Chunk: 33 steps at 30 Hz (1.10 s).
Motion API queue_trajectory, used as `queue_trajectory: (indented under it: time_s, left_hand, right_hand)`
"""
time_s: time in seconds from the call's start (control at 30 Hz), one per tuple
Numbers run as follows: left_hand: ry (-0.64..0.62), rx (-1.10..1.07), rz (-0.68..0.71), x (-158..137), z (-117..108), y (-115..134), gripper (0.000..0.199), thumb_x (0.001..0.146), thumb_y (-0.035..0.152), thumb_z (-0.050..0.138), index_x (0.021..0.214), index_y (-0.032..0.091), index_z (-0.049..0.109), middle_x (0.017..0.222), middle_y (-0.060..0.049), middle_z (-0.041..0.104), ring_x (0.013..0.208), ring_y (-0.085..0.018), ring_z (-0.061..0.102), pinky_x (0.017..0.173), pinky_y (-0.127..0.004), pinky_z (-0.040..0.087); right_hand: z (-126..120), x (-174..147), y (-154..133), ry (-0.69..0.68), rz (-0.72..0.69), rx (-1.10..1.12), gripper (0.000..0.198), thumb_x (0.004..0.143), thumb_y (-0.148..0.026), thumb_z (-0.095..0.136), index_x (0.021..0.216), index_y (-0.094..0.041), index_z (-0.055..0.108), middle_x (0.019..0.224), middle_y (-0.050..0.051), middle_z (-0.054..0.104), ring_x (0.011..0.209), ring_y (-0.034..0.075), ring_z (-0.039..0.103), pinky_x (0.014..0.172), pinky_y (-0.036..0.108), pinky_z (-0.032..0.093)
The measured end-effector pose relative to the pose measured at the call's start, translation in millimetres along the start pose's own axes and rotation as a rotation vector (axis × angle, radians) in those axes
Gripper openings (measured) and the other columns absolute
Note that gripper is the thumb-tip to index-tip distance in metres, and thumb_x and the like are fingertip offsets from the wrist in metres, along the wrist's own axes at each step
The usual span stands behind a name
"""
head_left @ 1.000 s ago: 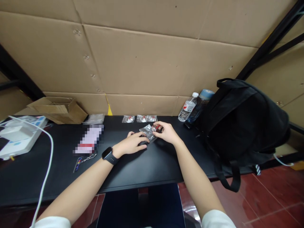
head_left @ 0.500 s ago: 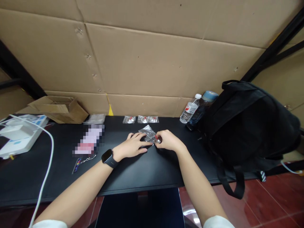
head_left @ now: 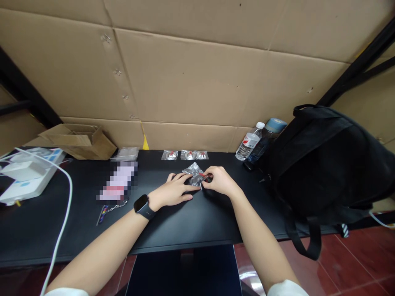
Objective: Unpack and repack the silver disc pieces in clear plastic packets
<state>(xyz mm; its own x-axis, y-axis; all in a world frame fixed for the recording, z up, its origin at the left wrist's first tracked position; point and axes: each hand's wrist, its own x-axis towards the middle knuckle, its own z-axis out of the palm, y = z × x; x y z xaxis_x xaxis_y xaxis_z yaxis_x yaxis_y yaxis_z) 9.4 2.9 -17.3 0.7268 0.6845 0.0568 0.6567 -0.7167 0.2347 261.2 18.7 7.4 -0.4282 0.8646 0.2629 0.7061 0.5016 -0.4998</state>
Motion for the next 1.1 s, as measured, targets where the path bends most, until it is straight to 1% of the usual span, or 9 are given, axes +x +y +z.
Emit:
queue_trajectory:
  time_s: [0.07, 0.23, 0.4, 0.47, 0.6, 0.73, 0.93, 1.03, 1.1]
  left_hand:
    - [0.002, 0.008, -0.001, -0.2, 0.5, 0.5, 0.046, 0.098, 0.045, 0.059, 0.143, 0.052, 0.053, 0.163, -0.007, 0.037, 0.147, -0.038, 0.033, 0.111, -0.06, 0.029]
    - [0.002, 0.029, -0.004, -0.6, 2.4, 1.2, 0.048, 0.099, 0.044, 0.057, 0.146, 0.052, 0.05, 0.162, -0.009, 0.037, 0.148, -0.039, 0.032, 0.109, -0.06, 0.031]
    - [0.002, 0.011, -0.002, -1.2, 1.2, 1.7, 0.046, 0.099, 0.045, 0.057, 0.144, 0.054, 0.052, 0.162, -0.008, 0.038, 0.148, -0.039, 0.033, 0.11, -0.062, 0.03]
    - [0.0, 0.01, -0.001, -1.2, 0.4, 1.9, 0.046, 0.099, 0.044, 0.058, 0.143, 0.055, 0.052, 0.162, -0.009, 0.037, 0.148, -0.039, 0.033, 0.109, -0.062, 0.03]
    - [0.004, -0.005, 0.0, -1.0, 0.6, 1.0, 0.045, 0.099, 0.044, 0.058, 0.142, 0.055, 0.053, 0.163, -0.008, 0.036, 0.148, -0.038, 0.033, 0.11, -0.061, 0.03]
    - [-0.004, -0.026, 0.005, -1.3, 1.5, -0.4, 0.046, 0.098, 0.045, 0.059, 0.142, 0.055, 0.053, 0.164, -0.006, 0.035, 0.148, -0.038, 0.032, 0.111, -0.062, 0.029]
    - [-0.011, -0.053, -0.003, -2.3, -1.9, 0.3, 0.044, 0.097, 0.043, 0.061, 0.139, 0.054, 0.057, 0.166, -0.004, 0.031, 0.151, -0.039, 0.027, 0.112, -0.064, 0.027]
    - [-0.006, -0.067, -0.004, -3.2, -3.9, -0.5, 0.04, 0.096, 0.044, 0.062, 0.135, 0.052, 0.061, 0.166, -0.002, 0.03, 0.151, -0.04, 0.023, 0.113, -0.065, 0.025]
    - [-0.014, -0.078, 0.0, -4.0, -4.7, -2.1, 0.038, 0.096, 0.045, 0.062, 0.134, 0.052, 0.063, 0.167, -0.002, 0.029, 0.152, -0.04, 0.022, 0.114, -0.065, 0.025]
  right_hand:
    - [-0.7, -0.3, -0.6, 0.009, -0.009, 0.025, 0.017, 0.074, -0.023, 0.076, 0.09, -0.018, 0.076, 0.089, 0.004, 0.075, 0.078, 0.017, 0.067, 0.076, 0.026, 0.051]
    - [3.0, -1.4, 0.3, -0.11, 0.036, -0.029, 0.018, 0.07, -0.022, 0.081, 0.086, -0.019, 0.075, 0.084, 0.002, 0.073, 0.076, 0.017, 0.067, 0.07, 0.025, 0.048]
    - [5.8, 0.5, 3.0, -0.094, 0.056, -0.137, 0.024, 0.07, -0.028, 0.087, 0.088, -0.02, 0.075, 0.087, 0.003, 0.071, 0.074, 0.016, 0.064, 0.068, 0.025, 0.045]
    - [4.9, 1.1, 4.7, -0.101, 0.052, -0.103, 0.024, 0.071, -0.027, 0.088, 0.09, -0.02, 0.075, 0.088, 0.002, 0.069, 0.071, 0.014, 0.062, 0.066, 0.024, 0.045]
    - [6.0, 1.0, 7.9, -0.115, 0.023, 0.039, 0.029, 0.073, -0.015, 0.084, 0.099, -0.02, 0.075, 0.094, 0.002, 0.068, 0.072, 0.012, 0.064, 0.067, 0.022, 0.047]
    - [14.0, 3.2, 6.0, -0.067, 0.02, 0.016, 0.028, 0.077, -0.015, 0.082, 0.102, -0.022, 0.073, 0.096, 0.001, 0.067, 0.074, 0.012, 0.064, 0.068, 0.023, 0.046]
    - [21.2, 10.6, 0.4, 0.136, 0.059, -0.344, 0.037, 0.078, -0.037, 0.086, 0.108, -0.024, 0.069, 0.104, 0.007, 0.069, 0.096, 0.025, 0.059, 0.083, 0.036, 0.043]
    - [25.7, 14.6, 1.7, 0.184, 0.102, -0.387, 0.038, 0.079, -0.044, 0.084, 0.107, -0.024, 0.069, 0.107, 0.009, 0.069, 0.098, 0.027, 0.058, 0.084, 0.038, 0.042]
    - [30.8, 17.4, 2.2, 0.204, 0.114, -0.393, 0.035, 0.082, -0.045, 0.082, 0.107, -0.024, 0.069, 0.109, 0.01, 0.068, 0.101, 0.028, 0.058, 0.085, 0.039, 0.042]
